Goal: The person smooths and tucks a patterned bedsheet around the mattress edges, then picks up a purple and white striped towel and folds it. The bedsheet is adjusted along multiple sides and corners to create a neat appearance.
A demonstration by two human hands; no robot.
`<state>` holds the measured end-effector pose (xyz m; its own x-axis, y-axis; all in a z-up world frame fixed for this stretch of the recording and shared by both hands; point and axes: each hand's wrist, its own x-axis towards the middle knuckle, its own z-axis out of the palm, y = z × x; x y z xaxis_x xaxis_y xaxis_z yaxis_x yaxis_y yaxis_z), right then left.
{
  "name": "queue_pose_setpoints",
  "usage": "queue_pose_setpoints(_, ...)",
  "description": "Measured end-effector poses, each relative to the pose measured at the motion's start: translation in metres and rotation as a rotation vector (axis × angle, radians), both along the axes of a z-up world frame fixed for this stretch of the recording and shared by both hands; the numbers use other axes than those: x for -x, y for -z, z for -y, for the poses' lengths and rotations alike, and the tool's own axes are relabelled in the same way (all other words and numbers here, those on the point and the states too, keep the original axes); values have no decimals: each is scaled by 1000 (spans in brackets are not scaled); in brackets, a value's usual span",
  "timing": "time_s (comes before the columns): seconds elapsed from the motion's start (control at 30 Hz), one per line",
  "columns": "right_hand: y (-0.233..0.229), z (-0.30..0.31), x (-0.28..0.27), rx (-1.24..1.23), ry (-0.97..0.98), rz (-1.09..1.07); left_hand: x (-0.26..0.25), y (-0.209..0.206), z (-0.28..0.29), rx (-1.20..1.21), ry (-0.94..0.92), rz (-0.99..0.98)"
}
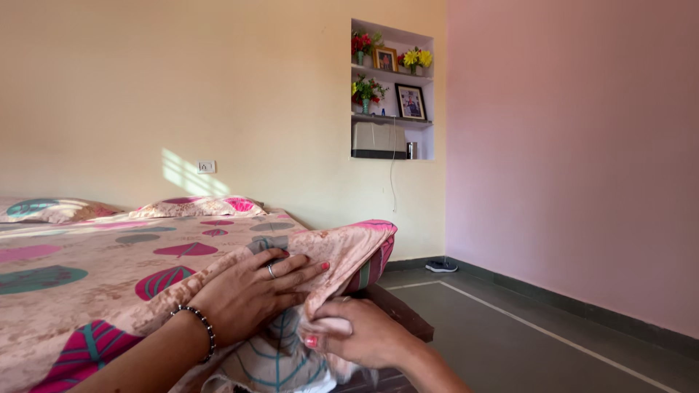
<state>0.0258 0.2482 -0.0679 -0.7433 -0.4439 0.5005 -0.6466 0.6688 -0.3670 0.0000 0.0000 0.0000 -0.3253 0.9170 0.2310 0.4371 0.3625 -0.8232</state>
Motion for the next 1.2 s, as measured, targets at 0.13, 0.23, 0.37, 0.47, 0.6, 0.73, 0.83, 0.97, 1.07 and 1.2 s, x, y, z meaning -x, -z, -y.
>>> queue_pose_setpoints(0.13, -6, 17, -11, -256, 248, 182, -4, -1, 0, 7, 81, -32)
queue_pose_setpoints(0.23, -11, 25, -11, -319, 471, 264, -8, -1, 1, -14, 98, 75)
queue_pose_setpoints(0.37, -20, 30, -19, -276, 568, 180, -16, -5, 0, -14, 46, 148)
queue_pose_setpoints(0.47, -30, 33, -31, -254, 662, 168, -23, -7, -2, -15, -11, 186)
queue_pose_setpoints(0.6, -42, 25, -43, -172, 645, 12, -28, -7, -2, 11, -85, 182)
queue_pose_setpoints(0.73, -48, 14, -36, -175, 189, 226, -29, -8, -2, 20, -58, 159)
queue_pose_setpoints(0.83, -38, 11, -27, -198, -25, 325, -24, -6, -1, 27, -70, 157)
queue_pose_setpoints(0.97, -24, 18, -12, -289, 312, 362, -14, 0, 0, -19, 28, 154)
queue_pose_setpoints(1.07, -20, 22, -11, -366, 462, 335, -14, 2, -1, -73, 282, 141)
queue_pose_setpoints(1.2, -29, 29, -30, -342, 499, 342, -23, -1, 0, -32, 63, 322)
